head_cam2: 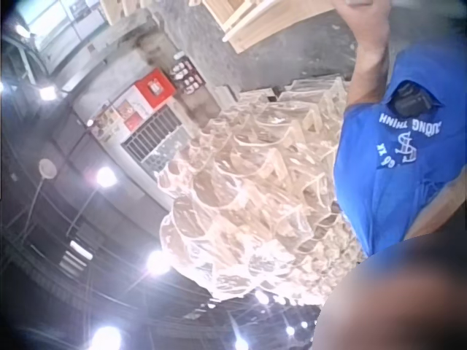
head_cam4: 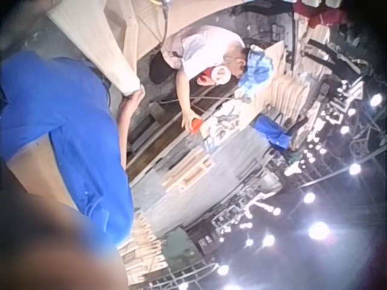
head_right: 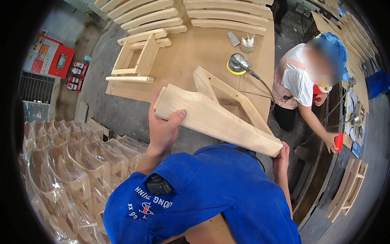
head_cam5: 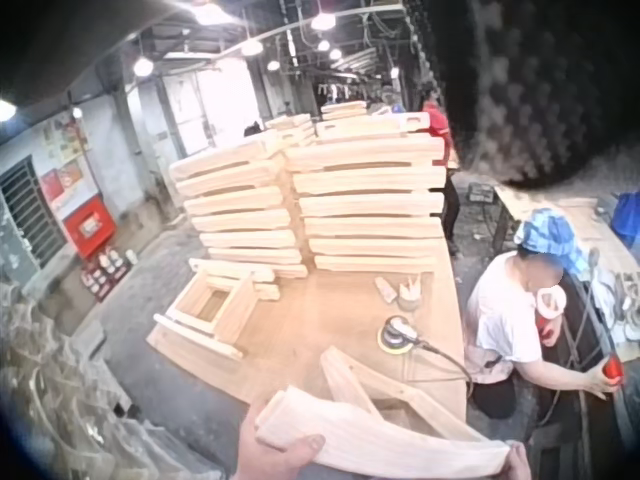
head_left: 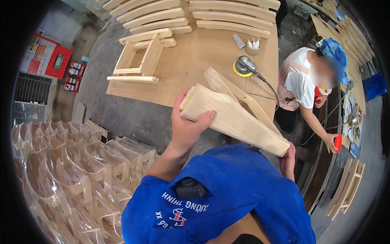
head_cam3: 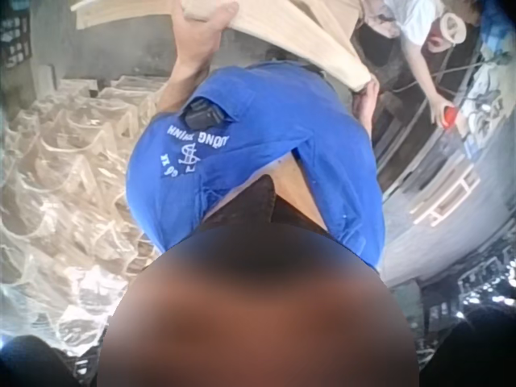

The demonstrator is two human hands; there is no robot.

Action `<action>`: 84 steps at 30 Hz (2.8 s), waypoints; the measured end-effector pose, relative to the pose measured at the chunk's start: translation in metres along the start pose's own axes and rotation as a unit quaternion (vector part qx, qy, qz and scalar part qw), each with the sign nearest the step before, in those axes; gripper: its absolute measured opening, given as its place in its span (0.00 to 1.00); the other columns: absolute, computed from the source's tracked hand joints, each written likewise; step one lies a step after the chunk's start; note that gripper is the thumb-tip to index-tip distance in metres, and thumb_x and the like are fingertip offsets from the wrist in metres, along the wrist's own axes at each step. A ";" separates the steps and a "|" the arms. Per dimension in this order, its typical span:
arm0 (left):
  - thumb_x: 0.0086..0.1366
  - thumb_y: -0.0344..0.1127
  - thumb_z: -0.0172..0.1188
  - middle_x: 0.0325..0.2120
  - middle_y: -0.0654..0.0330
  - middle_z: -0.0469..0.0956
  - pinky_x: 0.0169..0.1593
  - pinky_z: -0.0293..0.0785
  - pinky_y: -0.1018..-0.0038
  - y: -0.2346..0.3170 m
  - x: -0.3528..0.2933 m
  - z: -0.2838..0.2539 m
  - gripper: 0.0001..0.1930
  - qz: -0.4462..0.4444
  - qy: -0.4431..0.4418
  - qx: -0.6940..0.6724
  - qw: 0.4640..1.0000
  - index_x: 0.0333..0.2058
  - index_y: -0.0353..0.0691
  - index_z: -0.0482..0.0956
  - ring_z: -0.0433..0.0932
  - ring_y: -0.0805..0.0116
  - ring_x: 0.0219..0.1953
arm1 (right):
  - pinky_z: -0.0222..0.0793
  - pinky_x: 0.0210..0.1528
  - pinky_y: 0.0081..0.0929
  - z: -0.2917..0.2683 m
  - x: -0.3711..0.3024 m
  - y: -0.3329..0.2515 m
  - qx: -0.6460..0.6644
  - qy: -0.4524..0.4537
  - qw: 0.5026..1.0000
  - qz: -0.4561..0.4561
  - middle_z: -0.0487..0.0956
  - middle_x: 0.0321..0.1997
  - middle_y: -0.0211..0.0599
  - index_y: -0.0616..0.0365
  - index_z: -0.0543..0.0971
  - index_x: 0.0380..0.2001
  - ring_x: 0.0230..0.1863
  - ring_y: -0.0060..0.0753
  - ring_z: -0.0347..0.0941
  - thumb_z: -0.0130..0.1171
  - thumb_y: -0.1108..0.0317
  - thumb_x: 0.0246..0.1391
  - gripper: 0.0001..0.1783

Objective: The person assembles a wooden chair frame by inserting legs into a seat frame, applying glue to joints, and smoothing surfaces with a power sander. They handle multiple chair components, including legs and seat frames, and use a glue bottle and sander during the process.

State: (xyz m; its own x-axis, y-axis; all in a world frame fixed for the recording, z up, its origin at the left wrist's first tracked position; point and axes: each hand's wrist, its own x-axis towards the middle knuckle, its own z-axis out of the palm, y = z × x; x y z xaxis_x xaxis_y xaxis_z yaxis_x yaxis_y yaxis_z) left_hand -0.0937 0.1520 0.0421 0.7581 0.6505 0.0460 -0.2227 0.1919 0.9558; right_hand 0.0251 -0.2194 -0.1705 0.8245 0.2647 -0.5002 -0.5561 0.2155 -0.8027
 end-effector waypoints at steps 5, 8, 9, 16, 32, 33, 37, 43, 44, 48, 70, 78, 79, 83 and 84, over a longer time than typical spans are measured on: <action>0.58 0.24 0.58 0.45 0.55 0.73 0.53 0.72 0.70 -0.011 0.007 0.007 0.26 0.052 0.046 -0.044 0.997 0.56 0.34 0.62 0.74 0.67 0.49 | 0.69 0.42 0.30 0.007 -0.001 0.002 -0.051 0.047 0.997 -0.012 0.73 0.48 0.30 0.48 0.65 0.55 0.44 0.27 0.70 0.40 0.53 0.68 0.18; 0.64 0.35 0.50 0.46 0.53 0.73 0.57 0.70 0.63 -0.016 0.034 0.004 0.23 0.029 0.035 -0.169 0.985 0.57 0.35 0.62 0.73 0.59 0.51 | 0.67 0.38 0.23 0.020 0.000 -0.012 -0.071 0.029 0.996 -0.050 0.72 0.43 0.28 0.46 0.66 0.54 0.40 0.21 0.68 0.42 0.55 0.68 0.15; 0.66 0.39 0.47 0.47 0.51 0.73 0.58 0.69 0.60 -0.012 0.045 -0.003 0.24 0.026 0.026 -0.215 0.976 0.58 0.34 0.62 0.72 0.55 0.52 | 0.66 0.37 0.22 0.028 0.000 -0.017 -0.073 0.019 0.995 -0.061 0.72 0.43 0.28 0.46 0.65 0.54 0.39 0.20 0.68 0.43 0.57 0.68 0.15; 0.71 0.48 0.39 0.43 0.49 0.74 0.55 0.71 0.57 0.019 0.122 -0.064 0.23 0.108 0.024 -0.241 0.964 0.53 0.35 0.66 0.74 0.50 0.50 | 0.65 0.36 0.18 0.106 0.031 -0.040 -0.133 -0.093 0.984 -0.072 0.71 0.45 0.29 0.50 0.68 0.54 0.40 0.18 0.67 0.59 0.67 0.59 0.20; 0.65 0.40 0.58 0.49 0.45 0.71 0.54 0.71 0.63 -0.096 0.123 -0.011 0.32 -0.089 0.144 -0.237 0.957 0.60 0.29 0.56 0.74 0.55 0.49 | 0.70 0.44 0.20 0.154 0.105 -0.054 -0.322 -0.493 0.802 0.096 0.78 0.41 0.29 0.63 0.71 0.52 0.40 0.18 0.73 0.64 0.66 0.55 0.24; 0.65 0.40 0.56 0.47 0.45 0.71 0.53 0.72 0.62 -0.095 0.124 -0.012 0.30 -0.101 0.099 -0.228 0.963 0.59 0.29 0.58 0.75 0.55 0.48 | 0.70 0.46 0.20 0.155 0.113 -0.055 -0.317 -0.544 0.770 0.107 0.78 0.41 0.30 0.64 0.71 0.53 0.42 0.19 0.73 0.63 0.66 0.56 0.24; 0.64 0.40 0.52 0.40 0.48 0.74 0.50 0.74 0.61 -0.086 0.144 -0.015 0.24 -0.088 -0.030 -0.226 0.970 0.53 0.28 0.65 0.77 0.55 0.43 | 0.67 0.57 0.31 0.181 0.204 -0.081 -0.550 -0.542 0.634 -0.019 0.77 0.52 0.41 0.57 0.71 0.57 0.53 0.33 0.73 0.66 0.53 0.51 0.33; 0.64 0.40 0.51 0.39 0.51 0.74 0.50 0.75 0.60 -0.091 0.167 -0.004 0.21 -0.156 -0.045 -0.210 0.964 0.49 0.28 0.67 0.76 0.56 0.43 | 0.69 0.55 0.42 0.271 0.323 -0.068 -0.688 -0.252 0.631 -0.254 0.68 0.56 0.50 0.46 0.64 0.63 0.57 0.53 0.68 0.73 0.59 0.38 0.46; 0.64 0.40 0.51 0.41 0.52 0.73 0.50 0.75 0.59 -0.092 0.168 0.000 0.22 -0.164 -0.041 -0.201 0.965 0.50 0.28 0.65 0.75 0.56 0.43 | 0.70 0.55 0.42 0.281 0.334 -0.063 -0.683 -0.261 0.623 -0.278 0.68 0.55 0.50 0.44 0.64 0.63 0.56 0.53 0.69 0.73 0.61 0.38 0.46; 0.62 0.40 0.54 0.37 0.51 0.74 0.49 0.75 0.62 -0.096 0.172 0.012 0.22 -0.154 -0.050 -0.156 0.974 0.48 0.29 0.67 0.77 0.57 0.39 | 0.70 0.55 0.42 0.303 0.359 -0.044 -0.725 -0.260 0.599 -0.219 0.65 0.60 0.53 0.40 0.64 0.62 0.56 0.56 0.69 0.72 0.65 0.39 0.45; 0.61 0.47 0.50 0.33 0.50 0.77 0.46 0.76 0.61 -0.130 0.227 0.047 0.23 -0.221 -0.191 -0.168 0.941 0.43 0.31 0.72 0.78 0.56 0.37 | 0.73 0.47 0.43 0.168 -0.056 -0.059 -0.566 -0.100 0.744 -0.341 0.61 0.58 0.56 0.40 0.67 0.60 0.47 0.61 0.73 0.66 0.76 0.37 0.42; 0.66 0.55 0.47 0.35 0.52 0.76 0.43 0.78 0.65 -0.145 0.183 0.034 0.27 -0.209 -0.268 -0.198 0.919 0.46 0.32 0.70 0.78 0.60 0.37 | 0.74 0.47 0.44 0.211 -0.044 -0.057 -0.532 -0.118 0.735 -0.403 0.61 0.58 0.58 0.40 0.67 0.61 0.46 0.62 0.73 0.64 0.77 0.38 0.42; 0.66 0.57 0.47 0.36 0.53 0.76 0.43 0.78 0.65 -0.143 0.178 0.035 0.29 -0.200 -0.268 -0.216 0.917 0.46 0.32 0.70 0.78 0.60 0.37 | 0.74 0.46 0.44 0.216 -0.041 -0.058 -0.535 -0.110 0.736 -0.401 0.61 0.58 0.58 0.40 0.67 0.60 0.46 0.62 0.73 0.64 0.77 0.38 0.42; 0.63 0.69 0.43 0.37 0.54 0.74 0.42 0.78 0.66 -0.130 0.163 0.031 0.38 -0.166 -0.258 -0.217 0.927 0.46 0.33 0.70 0.76 0.61 0.38 | 0.73 0.45 0.45 0.222 -0.043 -0.052 -0.530 -0.098 0.740 -0.403 0.62 0.57 0.59 0.41 0.67 0.60 0.45 0.63 0.73 0.65 0.76 0.39 0.41; 0.62 0.72 0.42 0.37 0.54 0.74 0.42 0.78 0.66 -0.127 0.162 0.031 0.41 -0.159 -0.264 -0.217 0.926 0.46 0.33 0.69 0.76 0.61 0.37 | 0.73 0.45 0.45 0.220 -0.046 -0.048 -0.518 -0.097 0.738 -0.421 0.62 0.57 0.59 0.41 0.67 0.60 0.45 0.63 0.73 0.65 0.76 0.39 0.41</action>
State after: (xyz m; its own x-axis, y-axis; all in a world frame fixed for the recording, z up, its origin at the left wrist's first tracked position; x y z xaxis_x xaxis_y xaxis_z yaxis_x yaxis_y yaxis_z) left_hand 0.0761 0.2100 -0.0632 0.9963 0.0814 0.0270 -0.0744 0.6638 0.7442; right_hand -0.0094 -0.0352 -0.0375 0.7457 0.5981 0.2935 0.6065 -0.4270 -0.6707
